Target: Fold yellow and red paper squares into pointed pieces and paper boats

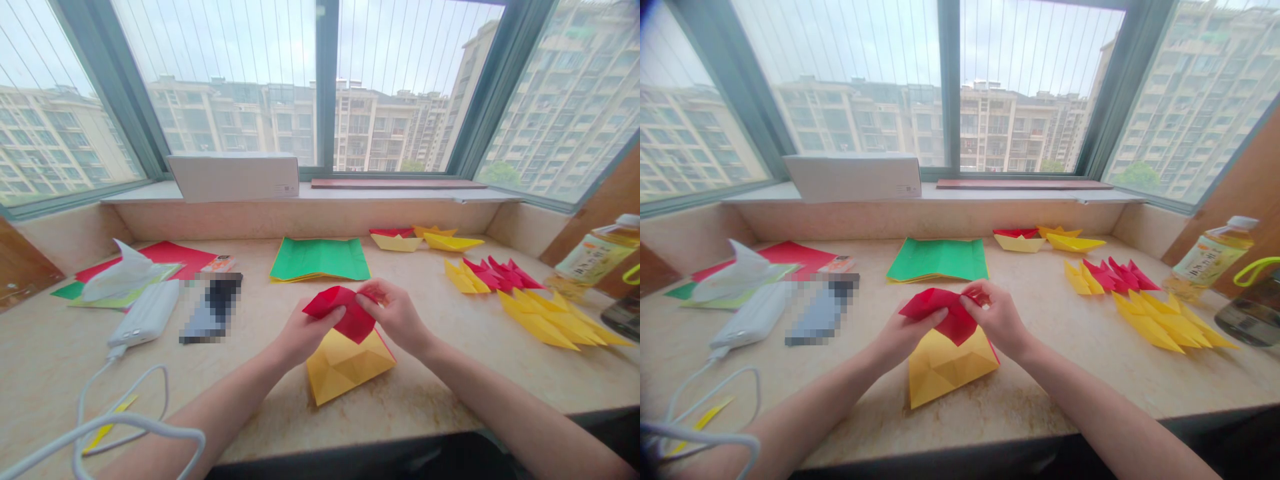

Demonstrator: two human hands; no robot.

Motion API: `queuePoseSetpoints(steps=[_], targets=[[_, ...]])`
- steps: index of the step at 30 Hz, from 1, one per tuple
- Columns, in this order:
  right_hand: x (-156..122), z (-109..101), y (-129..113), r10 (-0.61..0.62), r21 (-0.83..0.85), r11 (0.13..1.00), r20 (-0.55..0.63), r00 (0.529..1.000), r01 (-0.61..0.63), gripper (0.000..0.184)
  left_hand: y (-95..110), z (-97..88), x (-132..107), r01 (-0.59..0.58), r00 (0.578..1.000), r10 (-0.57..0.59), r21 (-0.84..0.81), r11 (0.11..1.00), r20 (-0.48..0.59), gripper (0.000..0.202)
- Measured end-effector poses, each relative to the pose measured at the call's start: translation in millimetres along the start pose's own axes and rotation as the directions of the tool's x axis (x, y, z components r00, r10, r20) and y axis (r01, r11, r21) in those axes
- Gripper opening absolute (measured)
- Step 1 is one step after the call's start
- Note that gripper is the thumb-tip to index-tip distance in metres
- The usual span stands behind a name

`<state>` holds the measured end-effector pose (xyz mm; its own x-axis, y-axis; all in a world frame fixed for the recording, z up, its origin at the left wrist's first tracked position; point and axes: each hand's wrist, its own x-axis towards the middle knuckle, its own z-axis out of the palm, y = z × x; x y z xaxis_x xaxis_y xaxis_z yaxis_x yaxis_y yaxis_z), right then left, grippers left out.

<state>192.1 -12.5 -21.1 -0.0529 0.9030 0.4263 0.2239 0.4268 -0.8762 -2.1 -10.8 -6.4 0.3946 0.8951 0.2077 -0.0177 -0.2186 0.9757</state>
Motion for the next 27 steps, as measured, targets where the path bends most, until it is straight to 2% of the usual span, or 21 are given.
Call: queuePoseSetpoints(steps=[2, 4, 7, 9, 11, 14, 16, 18, 21, 27], targets=[[2, -3, 0, 0.019, 0.02, 1.0, 0.004, 1.0, -0.019, 0.028, 3, -1.4, -2, -0.002, 0.994, 0.001, 0.014, 1.0, 0.112, 0.031], [4, -9, -2, 0.048, 0.051, 0.997, 0.028, 0.998, -0.049, 0.029, 5, -2.9, -4, 0.032, 0.98, -0.014, -0.089, 0.996, 0.2, 0.042], [6, -18, -7, 0.084, 0.071, 0.993, 0.128, 0.988, -0.094, 0.03, 8, -6.4, -4, 0.052, 0.983, 0.014, -0.349, 0.936, 0.184, 0.07], [6, -23, -12, 0.109, 0.047, 0.991, 0.221, 0.969, -0.122, 0.029, 12, -9.7, -2, 0.067, 0.991, -0.01, -0.426, 0.902, 0.135, 0.083], [4, -24, -16, 0.13, 0.002, 0.991, 0.294, 0.947, -0.137, 0.028, 15, -12.6, 1, 0.127, 0.988, -0.088, -0.355, 0.926, 0.125, 0.075], [1, -20, -19, 0.12, -0.063, 0.993, 0.353, 0.928, -0.104, 0.019, 16, -13.6, 3, 0.184, 0.97, -0.176, -0.038, 0.982, 0.167, 0.046], [-1, -16, -18, 0.103, -0.083, 0.993, 0.368, 0.924, -0.078, 0.014, 15, -11.7, 3, 0.132, 0.969, -0.158, 0.145, 0.981, 0.192, 0.034], [-2, -12, -16, 0.102, -0.105, 0.992, 0.338, 0.936, -0.07, 0.019, 15, -8.7, 1, 0.072, 0.968, -0.122, 0.226, 0.972, 0.219, 0.029], [-3, -7, -14, 0.085, -0.135, 0.989, 0.256, 0.963, -0.051, 0.027, 18, -4.4, -1, 0.055, 0.964, -0.107, 0.21, 0.976, 0.244, 0.031], [-5, -2, -16, -0.034, -0.185, 0.981, 0.136, 0.99, 0.059, 0.019, 21, -1.9, -6, 0.206, 0.962, -0.189, -0.069, 0.976, 0.196, 0.022]])
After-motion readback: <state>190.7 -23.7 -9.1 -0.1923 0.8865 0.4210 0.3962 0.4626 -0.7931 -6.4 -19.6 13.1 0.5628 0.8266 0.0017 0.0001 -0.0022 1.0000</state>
